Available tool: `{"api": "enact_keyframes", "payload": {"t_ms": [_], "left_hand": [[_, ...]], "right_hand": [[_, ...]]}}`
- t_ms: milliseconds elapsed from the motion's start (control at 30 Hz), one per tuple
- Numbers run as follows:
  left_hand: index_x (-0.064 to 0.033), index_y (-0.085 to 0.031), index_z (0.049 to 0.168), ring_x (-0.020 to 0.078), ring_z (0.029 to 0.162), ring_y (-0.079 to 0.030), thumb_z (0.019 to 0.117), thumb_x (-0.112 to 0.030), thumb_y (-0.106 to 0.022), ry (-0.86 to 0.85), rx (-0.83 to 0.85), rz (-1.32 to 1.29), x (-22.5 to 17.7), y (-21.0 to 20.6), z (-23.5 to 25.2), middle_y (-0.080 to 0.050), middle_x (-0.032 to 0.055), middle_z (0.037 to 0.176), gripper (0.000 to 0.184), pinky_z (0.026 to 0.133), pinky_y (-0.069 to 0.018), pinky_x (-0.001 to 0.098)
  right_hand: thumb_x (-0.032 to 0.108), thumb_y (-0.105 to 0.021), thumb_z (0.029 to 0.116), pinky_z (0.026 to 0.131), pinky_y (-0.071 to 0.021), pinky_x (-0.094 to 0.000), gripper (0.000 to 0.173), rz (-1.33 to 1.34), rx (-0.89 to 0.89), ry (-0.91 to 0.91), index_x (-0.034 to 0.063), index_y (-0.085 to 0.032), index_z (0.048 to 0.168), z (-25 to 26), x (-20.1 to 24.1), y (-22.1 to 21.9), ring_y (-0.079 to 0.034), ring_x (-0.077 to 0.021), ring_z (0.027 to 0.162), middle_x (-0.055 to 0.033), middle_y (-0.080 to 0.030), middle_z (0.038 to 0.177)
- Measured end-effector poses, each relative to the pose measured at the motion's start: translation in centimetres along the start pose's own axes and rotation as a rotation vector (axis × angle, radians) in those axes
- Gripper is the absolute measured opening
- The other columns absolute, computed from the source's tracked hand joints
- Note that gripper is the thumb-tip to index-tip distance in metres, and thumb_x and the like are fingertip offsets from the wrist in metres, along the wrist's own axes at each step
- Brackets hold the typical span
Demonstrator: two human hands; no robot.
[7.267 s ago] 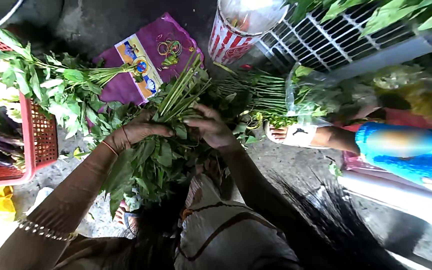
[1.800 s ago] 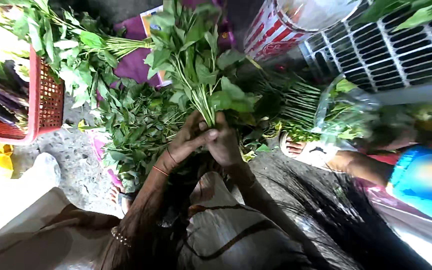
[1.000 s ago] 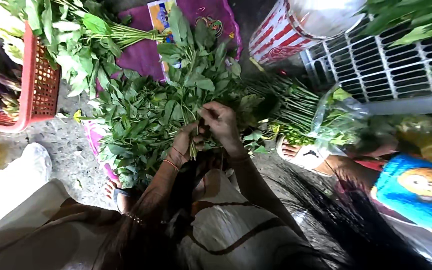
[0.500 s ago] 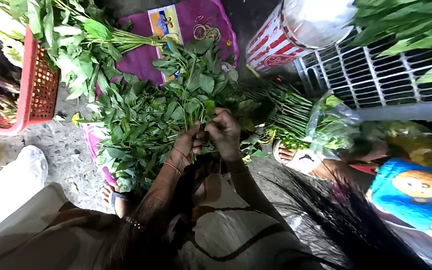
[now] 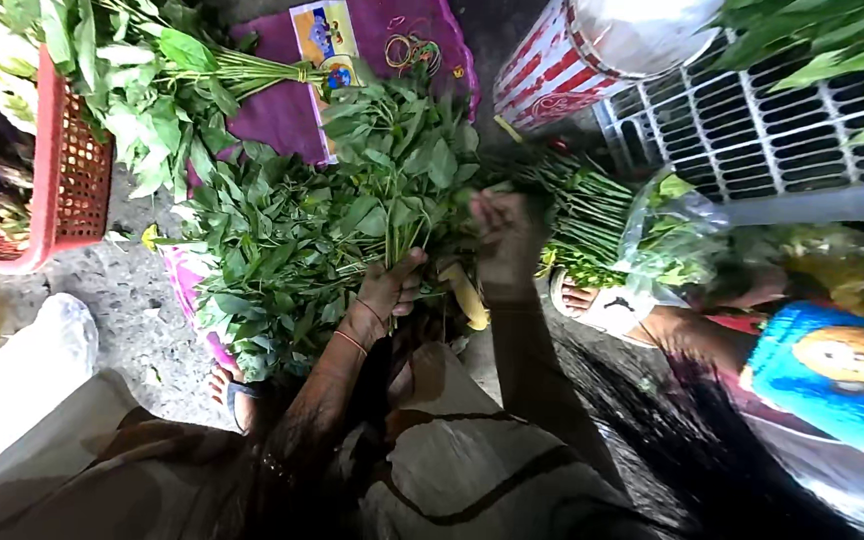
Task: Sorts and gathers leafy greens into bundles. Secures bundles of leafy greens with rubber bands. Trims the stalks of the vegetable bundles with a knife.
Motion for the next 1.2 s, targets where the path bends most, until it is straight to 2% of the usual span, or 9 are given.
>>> {"api": "enact_keyframes", "payload": {"t_ms": [167, 267, 400, 500, 567, 767, 867, 1100, 1200], "left_hand": [[-0.0171, -0.063, 0.112, 0.0055, 0.053, -0.054, 0.1029, -0.027, -0.056, -0.201, 0.375, -0.123, -2.2, 0.5, -1.4, -0.053, -0.0082, 0.062, 0.015, 0.06, -0.0568, 0.027], [-0.0202, -0.061, 0.106, 0.0069, 0.05, -0.053, 0.1039, -0.035, -0.058, -0.373, 0.384, -0.169, -3.7, 0.5, -2.1, -0.05, -0.0089, 0.06, 0.015, 0.066, -0.0608, 0.0349], [-0.0214, -0.051, 0.082, 0.0073, 0.043, -0.042, 0.1093, -0.053, -0.033, -0.558, 0.013, -0.071, -5.0, 0.3, -1.8, -0.039, -0.0079, 0.053, 0.045, 0.052, -0.0522, 0.027], [-0.025, -0.051, 0.088, 0.005, 0.051, -0.047, 0.1075, -0.058, -0.034, -0.578, -0.141, -0.027, -3.1, -1.2, -1.1, -0.042, -0.0094, 0.061, 0.042, 0.057, -0.0525, 0.0238], [-0.023, -0.059, 0.089, 0.0051, 0.055, -0.05, 0.1027, -0.063, -0.044, -0.512, -0.234, -0.01, 0.0, -2.3, -0.7, -0.049, -0.0071, 0.064, 0.045, 0.055, -0.0496, 0.0239], [-0.0149, -0.051, 0.116, 0.011, 0.062, -0.064, 0.1112, -0.04, -0.04, -0.494, -0.418, -0.017, -1.9, -0.1, -0.5, -0.063, -0.0019, 0.081, 0.027, 0.06, -0.0606, 0.0291], [-0.0221, -0.048, 0.112, 0.0036, 0.044, -0.039, 0.1087, -0.048, -0.044, -0.536, -0.466, 0.092, -3.6, 1.7, -1.4, -0.048, -0.0057, 0.068, 0.026, 0.039, -0.0376, 0.0178], [-0.0212, -0.049, 0.094, 0.0022, 0.037, -0.029, 0.1094, -0.036, -0.048, -0.662, -0.414, 0.168, -8.5, 2.0, -2.8, -0.031, -0.0097, 0.052, 0.021, 0.035, -0.0287, 0.0178], [-0.014, -0.062, 0.113, 0.0017, 0.041, -0.034, 0.1101, -0.024, -0.046, -0.707, -0.397, 0.257, -9.5, 0.9, -2.5, -0.037, -0.0101, 0.055, 0.019, 0.038, -0.0329, 0.0181]], "right_hand": [[0.054, -0.051, 0.1039, 0.071, -0.0629, -0.0472, 0.057, -0.959, 0.032, 0.089, 0.0, -0.065, 0.12, 0.6, 3.1, 4.6, -0.073, -0.0254, 0.077, -0.0136, -0.072, 0.095], [0.045, -0.052, 0.1056, 0.082, -0.0487, -0.0717, 0.053, -1.361, -0.003, 0.244, -0.0049, -0.071, 0.11, -0.5, 2.2, 5.5, -0.068, -0.0501, 0.095, -0.0306, -0.069, 0.105], [0.03, -0.046, 0.1091, 0.09, -0.0585, -0.0399, 0.037, -0.457, -0.091, 0.058, 0.004, -0.057, 0.132, -4.0, -0.2, 2.8, -0.066, -0.019, 0.109, -0.0076, -0.066, 0.121], [0.037, -0.037, 0.109, 0.09, -0.0567, -0.0391, 0.034, 0.023, 0.058, -0.138, 0.0208, -0.049, 0.136, -7.4, -2.3, -2.3, -0.065, -0.0118, 0.108, 0.0045, -0.065, 0.119], [0.053, -0.033, 0.1069, 0.077, -0.0543, -0.0306, 0.047, -0.149, 0.159, -0.106, 0.0225, -0.053, 0.137, -8.4, -2.7, -5.1, -0.062, -0.0061, 0.092, 0.0055, -0.065, 0.111], [0.026, -0.052, 0.1065, 0.093, -0.0532, -0.0534, 0.036, -1.13, 0.124, 0.503, -0.0002, -0.059, 0.13, -1.7, -3.2, -3.1, -0.061, -0.0398, 0.116, -0.0236, -0.061, 0.125], [0.026, -0.066, 0.0992, 0.099, -0.0469, -0.0664, 0.04, -1.474, 0.174, 0.286, -0.0024, -0.064, 0.128, 1.0, -3.7, -1.6, -0.052, -0.0518, 0.128, -0.0306, -0.057, 0.133], [0.022, -0.057, 0.1054, 0.095, -0.0515, -0.0608, 0.029, -1.273, 0.155, 0.46, 0.0105, -0.069, 0.128, -1.2, 3.5, 2.2, -0.063, -0.0408, 0.116, -0.02, -0.064, 0.129], [0.017, -0.056, 0.1055, 0.093, -0.0515, -0.0568, 0.028, -1.216, 0.261, 0.598, 0.0073, -0.069, 0.128, -1.2, 7.0, 2.9, -0.065, -0.0377, 0.108, -0.0196, -0.067, 0.12]]}}
Point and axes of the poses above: each hand's wrist, its own z-axis towards the middle knuckle, its own y-axis out of the back of the hand, x = y × z, the point moved 2 cm from there along z, towards the middle knuckle
